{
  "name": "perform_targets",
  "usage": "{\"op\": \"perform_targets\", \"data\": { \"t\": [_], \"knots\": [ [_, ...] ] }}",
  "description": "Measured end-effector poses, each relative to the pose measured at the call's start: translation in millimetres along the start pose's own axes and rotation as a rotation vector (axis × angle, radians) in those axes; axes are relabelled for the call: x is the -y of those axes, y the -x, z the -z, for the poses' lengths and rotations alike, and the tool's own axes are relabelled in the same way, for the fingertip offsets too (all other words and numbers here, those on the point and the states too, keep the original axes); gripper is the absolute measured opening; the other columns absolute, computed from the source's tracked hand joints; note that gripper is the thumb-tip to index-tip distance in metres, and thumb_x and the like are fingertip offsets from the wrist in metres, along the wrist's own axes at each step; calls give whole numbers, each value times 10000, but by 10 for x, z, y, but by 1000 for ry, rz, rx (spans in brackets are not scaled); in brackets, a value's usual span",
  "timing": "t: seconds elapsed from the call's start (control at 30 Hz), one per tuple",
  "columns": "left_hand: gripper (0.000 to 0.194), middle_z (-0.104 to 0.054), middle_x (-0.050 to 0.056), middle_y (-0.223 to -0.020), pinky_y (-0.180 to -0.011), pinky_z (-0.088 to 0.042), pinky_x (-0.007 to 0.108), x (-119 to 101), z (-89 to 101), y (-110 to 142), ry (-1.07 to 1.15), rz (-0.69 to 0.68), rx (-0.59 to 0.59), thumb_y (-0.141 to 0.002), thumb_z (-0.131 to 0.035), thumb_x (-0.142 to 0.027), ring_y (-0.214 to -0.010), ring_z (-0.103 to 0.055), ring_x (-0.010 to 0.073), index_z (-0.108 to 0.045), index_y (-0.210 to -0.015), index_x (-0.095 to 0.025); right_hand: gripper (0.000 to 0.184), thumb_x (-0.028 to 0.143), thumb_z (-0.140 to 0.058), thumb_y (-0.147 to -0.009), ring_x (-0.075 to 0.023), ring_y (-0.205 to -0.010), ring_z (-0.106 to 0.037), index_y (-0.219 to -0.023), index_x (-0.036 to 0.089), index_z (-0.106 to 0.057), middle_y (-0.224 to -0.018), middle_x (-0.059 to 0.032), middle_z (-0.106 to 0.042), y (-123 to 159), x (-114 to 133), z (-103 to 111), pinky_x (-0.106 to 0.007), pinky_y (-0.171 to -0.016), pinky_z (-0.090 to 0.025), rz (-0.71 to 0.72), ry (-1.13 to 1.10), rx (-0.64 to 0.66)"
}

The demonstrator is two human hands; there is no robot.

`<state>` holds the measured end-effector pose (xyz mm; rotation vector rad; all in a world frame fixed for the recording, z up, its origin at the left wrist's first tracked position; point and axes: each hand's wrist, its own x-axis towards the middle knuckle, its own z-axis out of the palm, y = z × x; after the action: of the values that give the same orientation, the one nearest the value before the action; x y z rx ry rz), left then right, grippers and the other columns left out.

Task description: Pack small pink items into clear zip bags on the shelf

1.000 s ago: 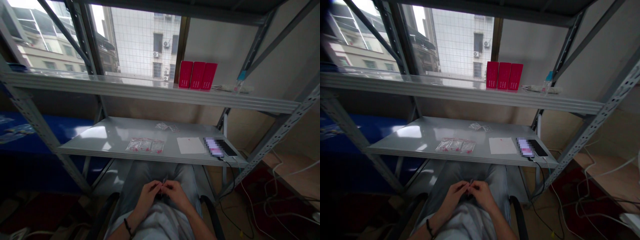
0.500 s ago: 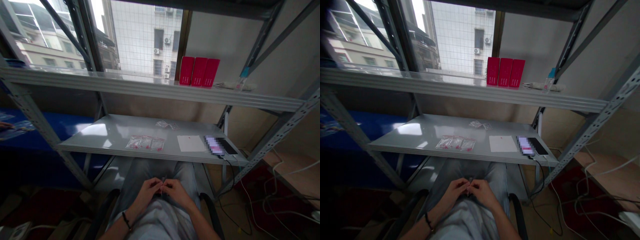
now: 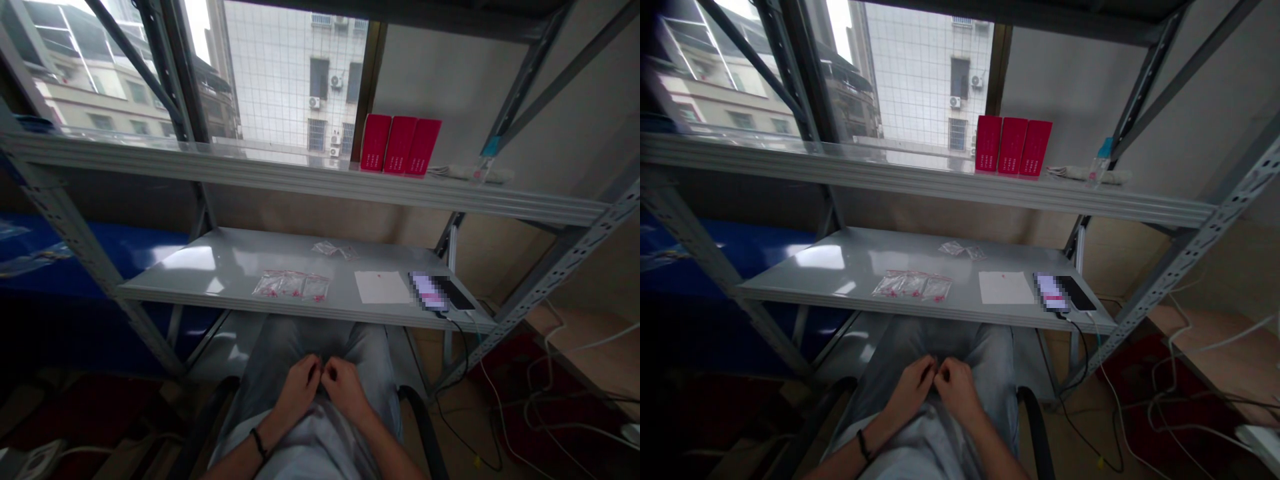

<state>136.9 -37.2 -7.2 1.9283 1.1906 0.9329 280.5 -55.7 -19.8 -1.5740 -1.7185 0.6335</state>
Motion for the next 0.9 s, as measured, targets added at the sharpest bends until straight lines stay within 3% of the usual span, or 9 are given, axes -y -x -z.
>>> {"op": "perform_targets", "data": {
  "t": [0.13,0.23,0.4,0.6,0.8,0.9],
  "knots": [
    [198,-615,38,-702,-685,-440,313,30,2,-22,-50,1,7,-869,-417,-269,-680,-591,204,-499,-692,-236,139,96,-550,-773,-145,-649,-566,-679,179,-610,-674,-7,-638,-10,-18,-7,-241,-631,-366,-51,54,-47],
    [198,-622,32,-705,-680,-438,299,53,3,-30,-48,-1,48,-872,-419,-268,-682,-591,195,-513,-702,-233,127,157,-570,-804,-145,-629,-566,-683,186,-592,-645,7,-614,-36,-45,44,-237,-603,-371,-118,-60,-36],
    [252,-647,37,-739,-707,-456,291,54,11,-30,27,-12,106,-915,-436,-342,-715,-604,190,-558,-729,-225,220,377,-571,-918,-142,-651,-589,-836,180,-627,-683,17,-629,-29,-59,136,-228,-612,-419,-25,-288,89],
    [325,-620,22,-719,-683,-440,285,11,45,-28,27,-48,104,-951,-416,-393,-693,-584,182,-548,-709,-219,266,250,-468,-958,-127,-629,-586,-748,186,-618,-639,26,-611,-2,18,236,-213,-612,-395,1,-234,162],
    [221,-598,10,-669,-647,-405,283,44,7,-27,-49,2,56,-872,-438,-261,-647,-562,177,-511,-667,-224,176,109,-508,-864,-154,-675,-606,-739,189,-602,-696,-12,-652,4,47,135,-234,-629,-361,-3,35,66],
    [197,-599,6,-649,-624,-382,280,68,31,-44,-93,36,83,-838,-447,-240,-627,-557,175,-519,-656,-219,117,116,-530,-842,-152,-643,-599,-782,197,-591,-672,12,-627,-2,17,135,-230,-603,-360,-82,12,35]
  ]
}}
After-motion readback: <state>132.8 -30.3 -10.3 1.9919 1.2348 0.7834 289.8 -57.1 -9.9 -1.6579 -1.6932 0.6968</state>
